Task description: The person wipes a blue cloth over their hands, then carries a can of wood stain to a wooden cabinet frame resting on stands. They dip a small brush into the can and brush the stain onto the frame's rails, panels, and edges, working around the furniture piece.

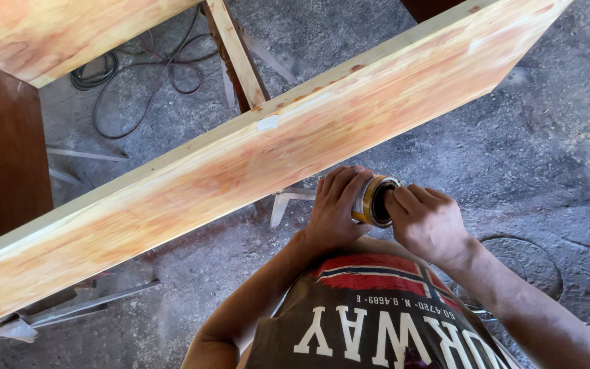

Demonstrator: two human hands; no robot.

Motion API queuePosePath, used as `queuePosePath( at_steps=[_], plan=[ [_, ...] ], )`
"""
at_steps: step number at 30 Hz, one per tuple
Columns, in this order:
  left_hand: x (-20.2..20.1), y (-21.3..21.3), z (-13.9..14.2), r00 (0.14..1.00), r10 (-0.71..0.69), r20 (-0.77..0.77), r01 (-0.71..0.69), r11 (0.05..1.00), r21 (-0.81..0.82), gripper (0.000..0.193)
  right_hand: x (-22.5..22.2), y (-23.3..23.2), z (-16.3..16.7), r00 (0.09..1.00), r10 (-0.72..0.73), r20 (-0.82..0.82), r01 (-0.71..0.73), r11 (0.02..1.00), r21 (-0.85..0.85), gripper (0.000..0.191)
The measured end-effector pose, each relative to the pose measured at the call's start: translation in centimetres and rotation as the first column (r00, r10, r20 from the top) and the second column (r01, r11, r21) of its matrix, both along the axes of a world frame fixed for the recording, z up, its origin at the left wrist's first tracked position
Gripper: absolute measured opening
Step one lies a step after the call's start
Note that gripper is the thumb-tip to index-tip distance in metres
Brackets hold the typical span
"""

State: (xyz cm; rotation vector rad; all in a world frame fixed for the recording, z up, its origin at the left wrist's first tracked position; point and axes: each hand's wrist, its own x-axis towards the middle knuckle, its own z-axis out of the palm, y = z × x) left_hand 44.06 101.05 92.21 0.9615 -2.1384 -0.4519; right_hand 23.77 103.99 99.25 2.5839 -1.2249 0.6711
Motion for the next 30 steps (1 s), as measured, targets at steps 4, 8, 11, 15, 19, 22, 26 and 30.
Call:
queuePosePath(
  at_steps=[4,8,11,15,19,22,26,30],
  plan=[
    [-1.0,-0.6,-0.2,0.999,-0.016,0.044,0.016,1.0,-0.012,0.093,-1.2,-0.3,-0.5,0.99,-0.07,0.124,0.064,0.996,0.056,0.015],
    [-2.2,-1.7,-0.3,0.998,-0.014,0.054,0.016,0.999,-0.034,0.092,-2.9,-0.3,-0.5,0.965,-0.114,0.238,0.101,0.993,0.065,0.011],
    [-3.1,-2.6,-0.3,1.0,0.0,0.003,0.0,0.999,0.05,0.096,-4.8,0.0,-0.1,0.923,-0.221,0.316,0.192,0.974,0.12,0.007],
    [-3.6,-3.8,0.0,0.996,0.051,-0.068,-0.052,0.998,-0.024,0.096,-7.1,0.4,0.3,0.837,-0.321,0.444,0.286,0.947,0.145,0.009],
    [-4.1,-4.8,1.3,0.995,0.083,-0.056,-0.087,0.993,-0.074,0.096,-8.6,0.8,0.3,0.752,-0.384,0.537,0.295,0.923,0.247,0.01],
    [-5.0,-5.5,3.2,0.994,0.096,-0.043,-0.101,0.984,-0.148,0.097,-10.0,1.0,-0.2,0.667,-0.38,0.641,0.249,0.924,0.29,0.012],
    [-5.3,-7.9,7.1,0.971,0.159,-0.178,-0.2,0.948,-0.248,0.089,-12.7,0.3,-1.8,0.562,-0.426,0.709,0.27,0.905,0.33,0.011],
    [-5.4,-13.6,10.9,0.907,0.195,-0.375,-0.291,0.931,-0.221,0.092,-14.8,-1.5,-4.2,0.459,-0.518,0.722,0.258,0.855,0.45,0.01]
  ],
)
